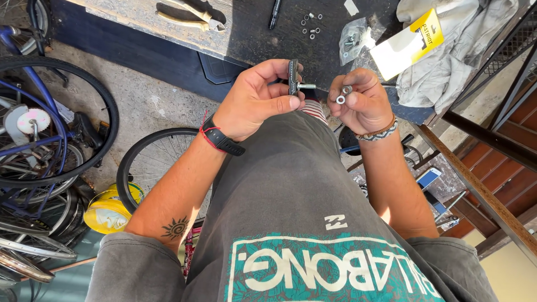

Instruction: The person uses a hex key to adjust the rear brake caliper on a red bicycle. They then move the bicycle and walk to a workbench, where they handle a small metal brake pad and a bolt, assembling the parts by hand.

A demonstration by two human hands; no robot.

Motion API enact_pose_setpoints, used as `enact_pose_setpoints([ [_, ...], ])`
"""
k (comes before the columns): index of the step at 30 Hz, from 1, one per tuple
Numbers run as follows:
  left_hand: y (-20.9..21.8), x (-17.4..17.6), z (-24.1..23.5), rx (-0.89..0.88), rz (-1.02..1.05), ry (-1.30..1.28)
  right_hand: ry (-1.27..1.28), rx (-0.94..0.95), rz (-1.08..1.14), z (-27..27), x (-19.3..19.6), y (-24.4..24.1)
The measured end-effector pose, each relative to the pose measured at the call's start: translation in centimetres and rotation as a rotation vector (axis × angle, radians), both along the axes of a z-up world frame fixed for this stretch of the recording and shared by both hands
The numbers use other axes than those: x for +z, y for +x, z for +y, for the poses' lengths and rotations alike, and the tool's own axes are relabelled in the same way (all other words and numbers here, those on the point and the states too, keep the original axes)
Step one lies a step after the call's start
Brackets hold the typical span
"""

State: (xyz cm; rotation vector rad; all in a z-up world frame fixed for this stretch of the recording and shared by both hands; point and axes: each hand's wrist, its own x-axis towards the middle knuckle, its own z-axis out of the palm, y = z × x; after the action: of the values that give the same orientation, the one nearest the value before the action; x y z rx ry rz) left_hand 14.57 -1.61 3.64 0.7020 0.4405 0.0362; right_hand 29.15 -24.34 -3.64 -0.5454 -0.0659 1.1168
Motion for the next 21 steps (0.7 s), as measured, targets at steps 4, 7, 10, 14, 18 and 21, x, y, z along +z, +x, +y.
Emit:
enact_pose_setpoints([
  [4,0.0,1.3,0.0,-0.054,-0.021,0.031,0.007,0.006,-0.043,0.0,0.3,-0.1],
  [7,0.0,1.6,-0.1,-0.078,-0.035,0.058,-0.053,-0.024,-0.326,1.4,2.7,-0.3],
  [10,-0.3,1.6,0.0,-0.092,-0.04,0.077,-0.178,-0.058,-0.736,3.2,6.9,-0.7],
  [14,-0.6,1.2,-0.1,-0.084,-0.046,0.072,-0.404,-0.06,-1.112,4.5,12.2,-1.6],
  [18,-0.9,1.2,0.3,-0.082,-0.022,0.079,-0.569,-0.078,-1.43,5.6,14.7,-1.7],
  [21,-1.1,1.3,0.8,-0.087,-0.002,0.108,-0.624,-0.064,-1.388,5.7,14.5,-1.9],
])
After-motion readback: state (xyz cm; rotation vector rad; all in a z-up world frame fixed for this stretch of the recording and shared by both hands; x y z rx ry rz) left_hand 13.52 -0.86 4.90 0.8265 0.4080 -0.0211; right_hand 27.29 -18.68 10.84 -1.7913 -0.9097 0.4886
